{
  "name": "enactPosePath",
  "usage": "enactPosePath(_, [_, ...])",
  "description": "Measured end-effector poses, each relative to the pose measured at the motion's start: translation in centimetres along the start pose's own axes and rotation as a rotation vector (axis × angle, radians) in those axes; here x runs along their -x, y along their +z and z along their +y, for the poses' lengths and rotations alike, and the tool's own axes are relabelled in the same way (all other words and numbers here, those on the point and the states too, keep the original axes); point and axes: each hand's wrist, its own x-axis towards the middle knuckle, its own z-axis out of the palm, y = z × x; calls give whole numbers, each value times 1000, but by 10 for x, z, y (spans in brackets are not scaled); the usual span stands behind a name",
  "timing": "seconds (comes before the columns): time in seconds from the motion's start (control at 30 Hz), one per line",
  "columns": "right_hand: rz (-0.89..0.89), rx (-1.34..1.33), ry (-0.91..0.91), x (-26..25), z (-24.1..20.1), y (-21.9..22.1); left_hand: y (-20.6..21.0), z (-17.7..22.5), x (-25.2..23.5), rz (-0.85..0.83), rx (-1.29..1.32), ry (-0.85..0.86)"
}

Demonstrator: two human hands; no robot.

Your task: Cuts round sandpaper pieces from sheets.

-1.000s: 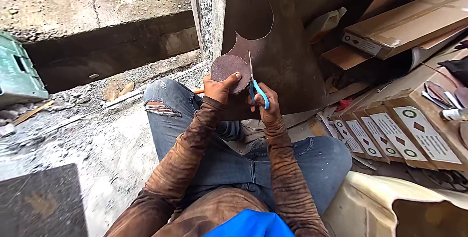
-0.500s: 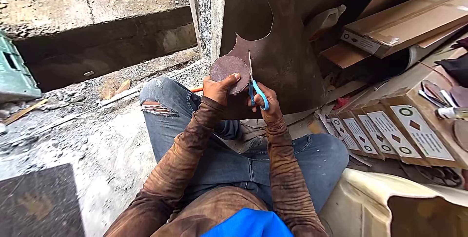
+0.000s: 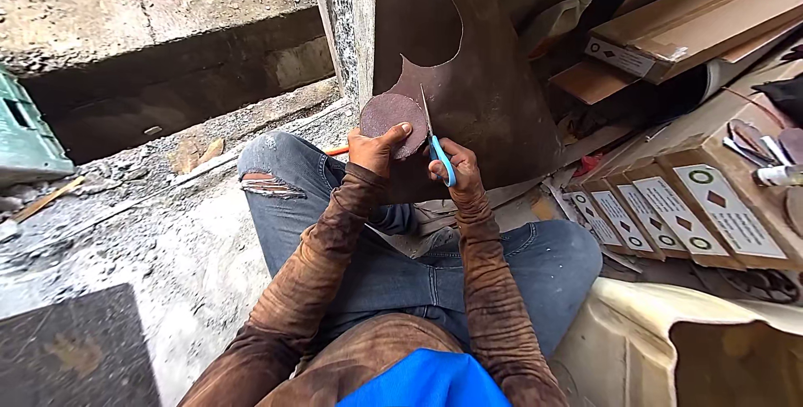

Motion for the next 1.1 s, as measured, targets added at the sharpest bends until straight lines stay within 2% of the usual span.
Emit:
enactPosePath(0.27, [-95,52,21,-3,-15,-15,-3,-2,-6,-53,-26,-16])
enactPosePath(0.5, [-125,40,14,-7,-35,-15,-11,-3,7,-184,-119,102])
enactPosePath(0.8, [-17,42,8,2,-11,-9,-11,-4,-5,-107,11,21])
enactPosePath(0.97, [-116,119,7,-7,-21,-17,-12,-4,-10,-155,37,26])
enactPosePath(1.1, [-166,171,-2,-17,-37,-20,-23,-3,0,-268,-73,74])
